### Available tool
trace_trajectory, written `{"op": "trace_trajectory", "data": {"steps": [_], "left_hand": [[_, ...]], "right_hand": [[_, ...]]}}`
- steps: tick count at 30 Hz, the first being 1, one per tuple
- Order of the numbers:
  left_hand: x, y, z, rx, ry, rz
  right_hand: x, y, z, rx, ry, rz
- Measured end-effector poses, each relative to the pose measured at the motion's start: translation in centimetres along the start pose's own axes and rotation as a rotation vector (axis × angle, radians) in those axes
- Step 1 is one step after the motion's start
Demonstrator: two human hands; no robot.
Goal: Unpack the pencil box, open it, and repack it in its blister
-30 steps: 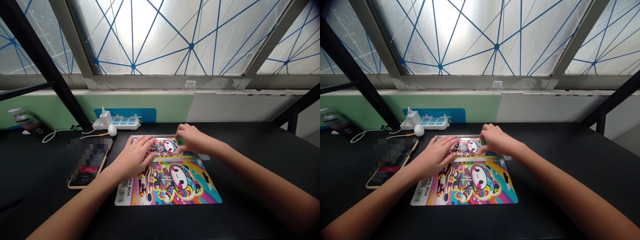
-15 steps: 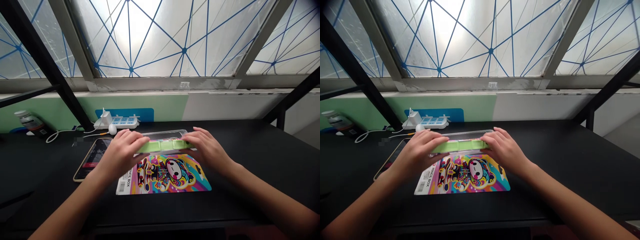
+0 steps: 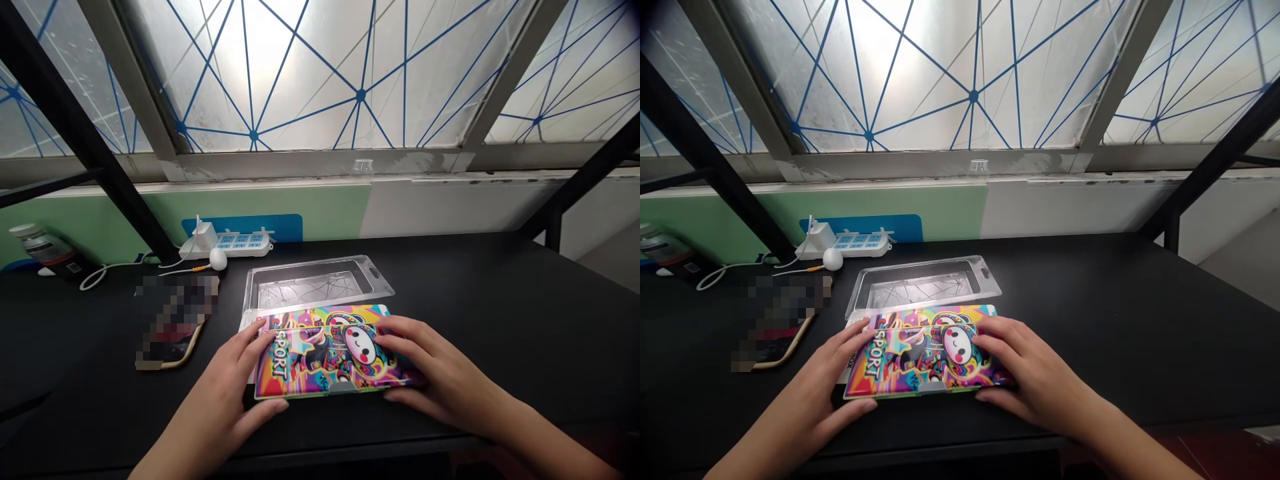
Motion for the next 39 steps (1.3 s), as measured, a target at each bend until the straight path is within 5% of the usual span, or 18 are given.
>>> {"op": "trace_trajectory", "data": {"steps": [5, 11, 17, 20, 24, 31, 39], "left_hand": [[-1.1, 0.2, 0.4, -0.008, 0.136, -0.100], [-2.0, 0.5, 0.7, 0.031, 0.214, -0.198], [-1.7, 0.6, 0.5, 0.023, 0.218, -0.220], [-1.7, 0.8, 0.5, 0.017, 0.195, -0.242], [-1.9, 0.8, 0.7, -0.021, 0.210, -0.258], [-1.2, 0.0, 0.2, -0.055, 0.218, -0.190], [-1.4, 0.1, -0.2, -0.021, 0.160, -0.127]], "right_hand": [[1.4, 0.5, 1.0, -0.119, -0.127, 0.118], [2.4, -0.1, 0.6, -0.114, -0.297, 0.200], [5.7, -1.0, 0.8, -0.054, -0.534, 0.671], [6.2, -0.9, 0.7, -0.004, -0.517, 0.753], [6.0, 0.2, 0.5, -0.012, -0.483, 0.729], [4.4, 3.2, 0.7, -0.121, -0.440, 0.414], [4.0, 3.3, 1.1, -0.175, -0.306, 0.419]]}}
Point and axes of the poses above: each hand's wrist, its own y-axis away from the middle knuckle, its own z-axis out of the palm, x = y × z, the point moved 7 cm from there along -y, towards the middle knuckle, and after that the axes turned 7 degrees about y, right-handed, at the moved point
